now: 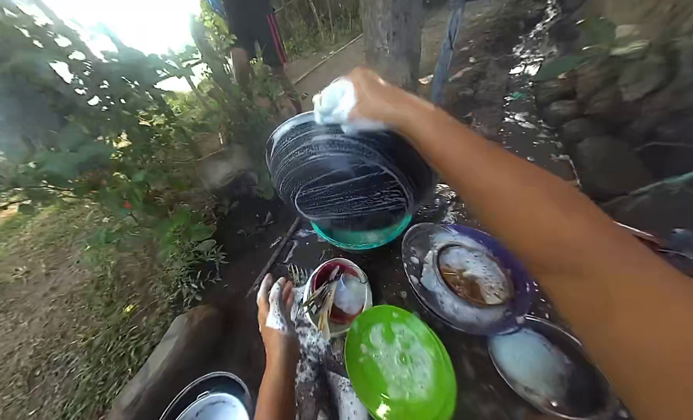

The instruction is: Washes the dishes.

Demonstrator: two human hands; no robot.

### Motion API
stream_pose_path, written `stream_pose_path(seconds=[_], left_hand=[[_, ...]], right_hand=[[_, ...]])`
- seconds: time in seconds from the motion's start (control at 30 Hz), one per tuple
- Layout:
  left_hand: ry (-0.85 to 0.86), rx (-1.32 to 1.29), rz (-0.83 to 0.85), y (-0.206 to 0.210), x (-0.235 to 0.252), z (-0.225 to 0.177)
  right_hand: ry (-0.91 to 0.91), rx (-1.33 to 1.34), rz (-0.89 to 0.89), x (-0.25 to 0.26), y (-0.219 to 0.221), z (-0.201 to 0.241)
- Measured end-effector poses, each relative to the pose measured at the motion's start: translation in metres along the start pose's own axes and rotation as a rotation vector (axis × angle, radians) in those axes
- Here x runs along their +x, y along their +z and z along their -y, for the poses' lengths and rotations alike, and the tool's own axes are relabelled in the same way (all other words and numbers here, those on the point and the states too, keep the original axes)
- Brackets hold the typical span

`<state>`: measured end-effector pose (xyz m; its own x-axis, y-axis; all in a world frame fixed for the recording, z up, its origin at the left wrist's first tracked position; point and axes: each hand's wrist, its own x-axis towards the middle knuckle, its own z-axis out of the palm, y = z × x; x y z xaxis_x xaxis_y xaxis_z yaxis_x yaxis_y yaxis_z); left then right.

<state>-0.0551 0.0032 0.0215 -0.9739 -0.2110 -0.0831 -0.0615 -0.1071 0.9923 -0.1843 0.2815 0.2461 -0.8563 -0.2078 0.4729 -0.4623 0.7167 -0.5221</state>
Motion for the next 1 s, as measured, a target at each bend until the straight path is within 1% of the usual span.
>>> stream_pose_path(seconds=[0.03,0.1,0.13,0.2,0.23,0.27,0.3,0.33,0.4,0.47,0.5,0.53,0.57,0.6,0.63,0.67,0.73,0.77,0.8,0.87,0.9,0.93,1.0], left_hand=[[0.011,0.031,0.061,0.009,-0.01,0.007],[-0.008,0.089,0.213,0.034,-0.034,0.026],[-0.04,0.129,0.3,0.046,-0.044,0.035],[-0.128,0.224,0.454,0.072,-0.064,0.049],[-0.156,0.266,0.512,0.084,-0.07,0.056],[-0.173,0.296,0.552,0.096,-0.074,0.063],[-0.187,0.318,0.574,0.106,-0.075,0.069],[-0.194,0.332,0.58,0.115,-0.073,0.076],[-0.194,0.359,0.564,0.131,-0.066,0.091],[-0.192,0.398,0.575,0.149,-0.052,0.107],[-0.19,0.457,0.598,0.158,-0.042,0.117],[-0.177,0.535,0.625,0.167,-0.033,0.127],[-0.157,0.613,0.64,0.176,-0.027,0.135],[-0.132,0.675,0.631,0.185,-0.025,0.139],[-0.093,0.705,0.603,0.194,-0.026,0.137],[-0.036,0.703,0.564,0.203,-0.029,0.131],[0.128,0.586,0.502,0.217,-0.036,0.116],[0.235,0.506,0.501,0.222,-0.038,0.109],[0.361,0.44,0.514,0.224,-0.039,0.102],[0.664,0.381,0.535,0.219,-0.039,0.09],[0.813,0.365,0.536,0.214,-0.037,0.084],[0.939,0.353,0.528,0.208,-0.035,0.076],[1.108,0.305,0.46,0.195,-0.028,0.059]], right_hand=[[0.01,-0.044,0.007,-0.006,0.015,-0.014],[0.036,-0.112,0.078,-0.033,0.059,-0.047],[0.059,-0.137,0.116,-0.052,0.089,-0.065],[0.077,-0.177,0.098,-0.097,0.155,-0.108],[0.094,-0.161,0.11,-0.119,0.181,-0.125],[0.127,-0.114,0.156,-0.137,0.194,-0.136],[0.194,-0.045,0.218,-0.151,0.195,-0.138],[0.265,0.02,0.245,-0.165,0.186,-0.135],[0.336,0.074,0.204,-0.196,0.147,-0.131],[0.381,0.045,0.176,-0.243,0.084,-0.134],[0.444,0.021,0.209,-0.273,0.05,-0.129],[0.568,0.019,0.296,-0.307,0.019,-0.121],[0.726,0.043,0.405,-0.34,-0.002,-0.113],[0.881,0.072,0.493,-0.372,-0.009,-0.109],[1.012,0.082,0.561,-0.402,-0.005,-0.11],[1.1,0.065,0.586,-0.432,0.009,-0.116],[1.224,0.011,0.551,-0.475,0.045,-0.122],[1.243,-0.01,0.541,-0.489,0.062,-0.12],[1.244,-0.021,0.568,-0.497,0.079,-0.115],[1.216,-0.059,0.647,-0.507,0.107,-0.108],[1.199,-0.066,0.642,-0.511,0.115,-0.108],[1.186,-0.035,0.595,-0.515,0.116,-0.111],[1.157,0.085,0.412,-0.518,0.099,-0.12]])
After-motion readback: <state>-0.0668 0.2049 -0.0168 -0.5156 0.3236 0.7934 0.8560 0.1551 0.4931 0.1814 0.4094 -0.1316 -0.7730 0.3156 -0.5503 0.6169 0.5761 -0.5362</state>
